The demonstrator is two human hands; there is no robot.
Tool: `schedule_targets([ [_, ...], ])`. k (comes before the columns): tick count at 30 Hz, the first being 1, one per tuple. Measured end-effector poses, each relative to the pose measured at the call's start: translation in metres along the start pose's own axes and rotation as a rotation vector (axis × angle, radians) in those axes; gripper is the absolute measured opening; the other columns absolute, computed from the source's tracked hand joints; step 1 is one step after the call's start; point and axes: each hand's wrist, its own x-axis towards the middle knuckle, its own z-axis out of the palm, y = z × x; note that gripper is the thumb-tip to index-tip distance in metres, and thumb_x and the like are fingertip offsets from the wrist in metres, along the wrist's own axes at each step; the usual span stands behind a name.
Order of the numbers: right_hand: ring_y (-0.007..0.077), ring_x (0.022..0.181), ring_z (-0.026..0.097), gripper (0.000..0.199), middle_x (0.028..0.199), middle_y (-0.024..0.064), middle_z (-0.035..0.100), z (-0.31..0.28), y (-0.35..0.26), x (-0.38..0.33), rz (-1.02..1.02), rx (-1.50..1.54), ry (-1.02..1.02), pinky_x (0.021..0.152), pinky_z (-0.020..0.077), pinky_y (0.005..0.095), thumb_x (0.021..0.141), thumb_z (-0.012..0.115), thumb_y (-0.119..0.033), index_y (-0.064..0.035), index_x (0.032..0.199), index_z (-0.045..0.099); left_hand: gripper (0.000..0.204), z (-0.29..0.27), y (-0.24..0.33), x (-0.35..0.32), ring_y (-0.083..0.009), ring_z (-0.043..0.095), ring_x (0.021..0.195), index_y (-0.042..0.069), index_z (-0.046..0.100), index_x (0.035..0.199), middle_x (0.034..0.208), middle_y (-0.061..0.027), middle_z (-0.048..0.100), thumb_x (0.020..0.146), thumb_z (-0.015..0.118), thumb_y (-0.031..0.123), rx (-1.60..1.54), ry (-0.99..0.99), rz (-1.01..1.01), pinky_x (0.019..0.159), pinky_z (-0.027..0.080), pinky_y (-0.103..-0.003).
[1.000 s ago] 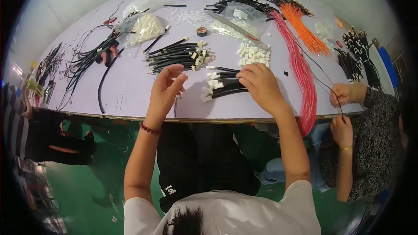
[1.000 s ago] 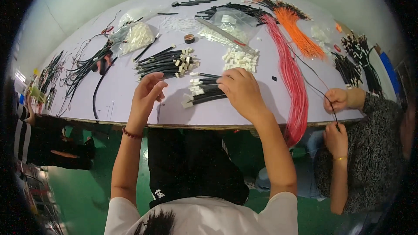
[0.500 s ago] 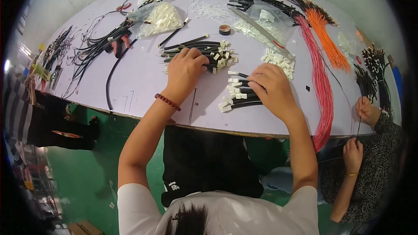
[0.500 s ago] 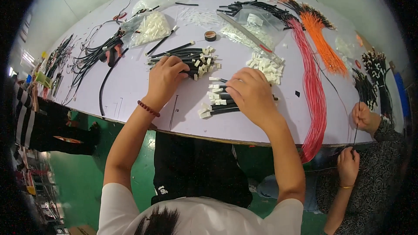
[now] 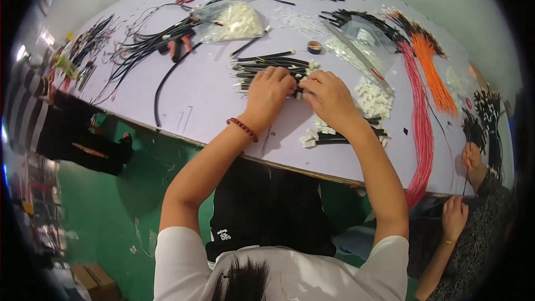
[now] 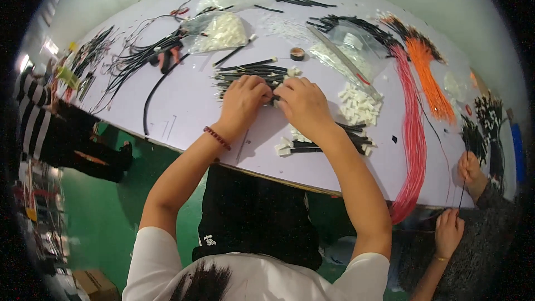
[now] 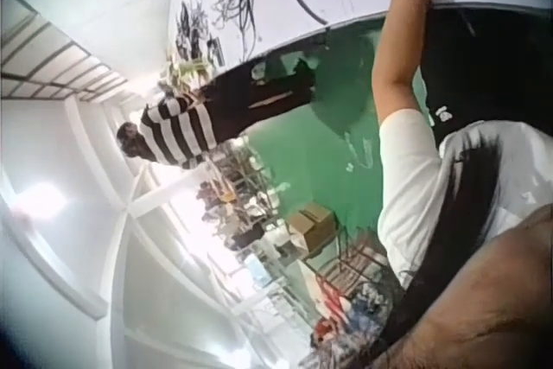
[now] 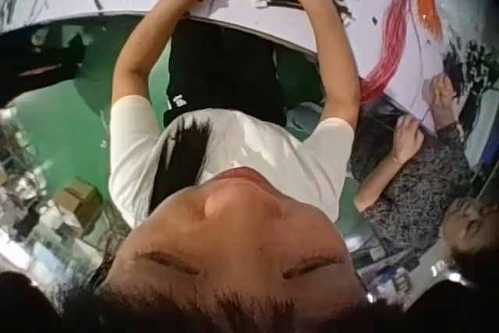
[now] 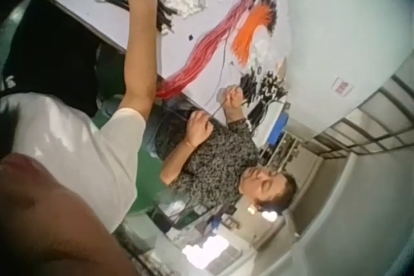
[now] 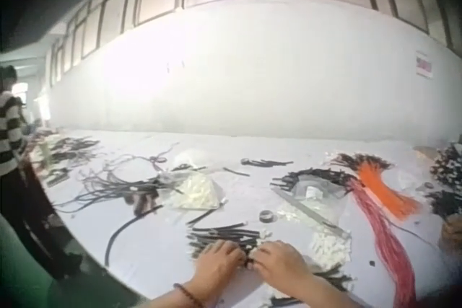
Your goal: Assembling electrical wire connectors by inserting wire terminals into plastic housings.
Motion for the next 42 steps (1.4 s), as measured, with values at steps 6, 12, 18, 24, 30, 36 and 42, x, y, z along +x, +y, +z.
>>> schedule_targets([
  [6, 0.0274, 0.09, 0.055, 0.018, 0.091, 0.0084, 0.055, 0.015, 0.0, 0.006, 0.025, -0.139, -0.037, 0.076, 0.0458, 0.0393, 0.071, 0.069, -0.006, -0.0056, 0.088, 0.063, 0.021, -0.009, 0.002, -0.006, -0.0238, 0.056, 0.091, 0.012, 0.061, 0.091, 0.089, -0.0032, 0.059, 0.071, 0.067, 0.009, -0.05, 0.021, 0.033, 0.08, 0.044, -0.036],
  [12, 0.0276, 0.087, 0.055, 0.018, 0.089, 0.0079, 0.055, 0.013, 0.0, 0.008, 0.076, -0.085, -0.028, 0.076, 0.0453, 0.0393, 0.067, 0.072, -0.005, -0.0058, 0.081, 0.061, 0.027, -0.033, -0.023, -0.023, -0.0261, 0.059, 0.087, 0.009, 0.062, 0.097, 0.089, -0.0068, 0.064, 0.073, 0.065, -0.002, -0.325, 0.261, -0.292, 0.078, 0.047, -0.037],
  [18, 0.0271, 0.085, 0.055, 0.021, 0.083, 0.0066, 0.056, 0.017, 0.001, 0.005, 0.048, -0.071, -0.067, 0.075, 0.0442, 0.0381, 0.066, 0.074, -0.007, -0.0066, 0.079, 0.058, 0.033, -0.06, -0.055, -0.058, -0.0228, 0.061, 0.086, 0.006, 0.06, 0.108, 0.099, -0.0099, 0.062, 0.078, 0.059, -0.007, -0.204, 0.09, -0.44, 0.078, 0.049, -0.033],
  [24, 0.0265, 0.081, 0.056, 0.02, 0.08, 0.0061, 0.058, 0.017, -0.004, 0.001, 0.054, -0.067, -0.088, 0.073, 0.0428, 0.0378, 0.067, 0.073, -0.007, -0.0071, 0.079, 0.057, 0.027, -0.059, -0.061, -0.052, -0.0237, 0.063, 0.079, 0.008, 0.066, 0.101, 0.099, -0.0107, 0.062, 0.077, 0.063, -0.003, -0.218, 0.018, -0.562, 0.073, 0.05, -0.031],
  [30, 0.026, 0.081, 0.057, 0.017, 0.08, 0.0065, 0.059, 0.009, -0.009, -0.009, -0.074, -0.085, 0.021, 0.072, 0.0426, 0.0379, 0.07, 0.071, -0.006, -0.0068, 0.083, 0.061, 0.013, -0.071, -0.055, -0.055, -0.0199, 0.064, 0.071, 0.007, 0.071, 0.088, 0.086, -0.0071, 0.065, 0.077, 0.068, 0.001, -0.142, 0.092, -0.379, 0.064, 0.05, -0.029],
  [36, 0.0271, 0.08, 0.057, 0.016, 0.081, 0.0074, 0.06, -0.036, -0.046, -0.037, -0.013, -0.054, 0.177, 0.071, 0.0429, 0.0377, 0.071, 0.068, -0.002, -0.0061, 0.086, 0.063, 0.026, -0.098, -0.005, -0.063, -0.0112, 0.062, 0.08, -0.001, 0.058, 0.115, 0.099, -0.0069, 0.064, 0.091, 0.06, 0.008, -0.889, -0.036, -0.716, 0.071, 0.052, -0.027],
  [42, 0.0268, 0.077, 0.058, 0.017, 0.082, 0.008, 0.06, -0.033, -0.049, -0.073, 0.068, -0.083, 0.235, 0.071, 0.0443, 0.0356, 0.071, 0.069, -0.001, -0.0053, 0.087, 0.063, 0.03, -0.072, 0.018, -0.088, -0.0142, 0.06, 0.093, 0.0, 0.05, 0.122, 0.111, -0.0098, 0.059, 0.091, 0.051, -0.001, -1.006, -0.057, -0.658, 0.083, 0.05, -0.027],
])
